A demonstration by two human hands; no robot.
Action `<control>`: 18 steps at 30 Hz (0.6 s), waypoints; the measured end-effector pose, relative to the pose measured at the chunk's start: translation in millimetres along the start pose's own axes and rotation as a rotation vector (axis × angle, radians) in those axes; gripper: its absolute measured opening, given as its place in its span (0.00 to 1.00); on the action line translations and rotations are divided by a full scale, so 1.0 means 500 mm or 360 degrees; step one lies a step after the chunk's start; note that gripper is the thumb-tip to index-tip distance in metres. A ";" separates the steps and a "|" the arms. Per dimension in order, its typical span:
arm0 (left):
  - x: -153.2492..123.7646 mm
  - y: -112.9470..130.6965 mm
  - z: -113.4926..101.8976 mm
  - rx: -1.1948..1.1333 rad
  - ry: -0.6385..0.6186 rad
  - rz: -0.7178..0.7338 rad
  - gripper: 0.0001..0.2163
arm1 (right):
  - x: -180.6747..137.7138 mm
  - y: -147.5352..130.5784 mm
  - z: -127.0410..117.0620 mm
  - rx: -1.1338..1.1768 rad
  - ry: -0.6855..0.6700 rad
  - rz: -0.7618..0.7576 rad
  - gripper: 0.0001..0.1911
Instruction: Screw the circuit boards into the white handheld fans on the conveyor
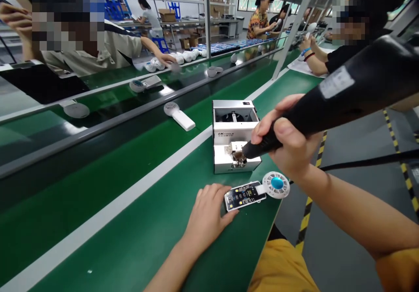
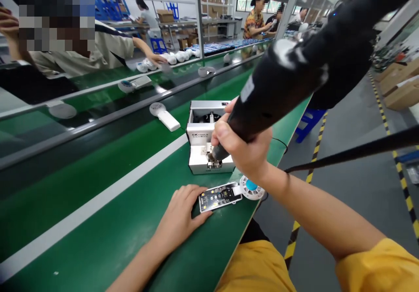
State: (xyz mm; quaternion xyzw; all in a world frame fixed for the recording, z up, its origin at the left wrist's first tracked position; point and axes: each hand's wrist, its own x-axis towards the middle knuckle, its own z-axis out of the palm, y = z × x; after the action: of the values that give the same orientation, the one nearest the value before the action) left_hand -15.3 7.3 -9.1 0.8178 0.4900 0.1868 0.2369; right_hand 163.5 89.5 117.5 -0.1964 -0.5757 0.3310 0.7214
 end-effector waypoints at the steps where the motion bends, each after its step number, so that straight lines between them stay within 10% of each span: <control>1: 0.002 0.001 0.001 0.0006 0.0000 0.0005 0.21 | -0.004 0.008 0.002 0.0013 0.0001 0.0016 0.10; 18: 0.005 0.010 0.007 0.0093 0.0054 0.0039 0.21 | -0.142 -0.049 0.017 0.0208 -0.0347 0.0594 0.12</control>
State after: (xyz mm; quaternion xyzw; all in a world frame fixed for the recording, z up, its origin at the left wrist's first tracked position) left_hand -8.9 7.1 -8.9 0.8271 0.4891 0.1892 0.2024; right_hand 153.2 21.6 86.0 -0.2155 -0.5814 0.5146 0.5922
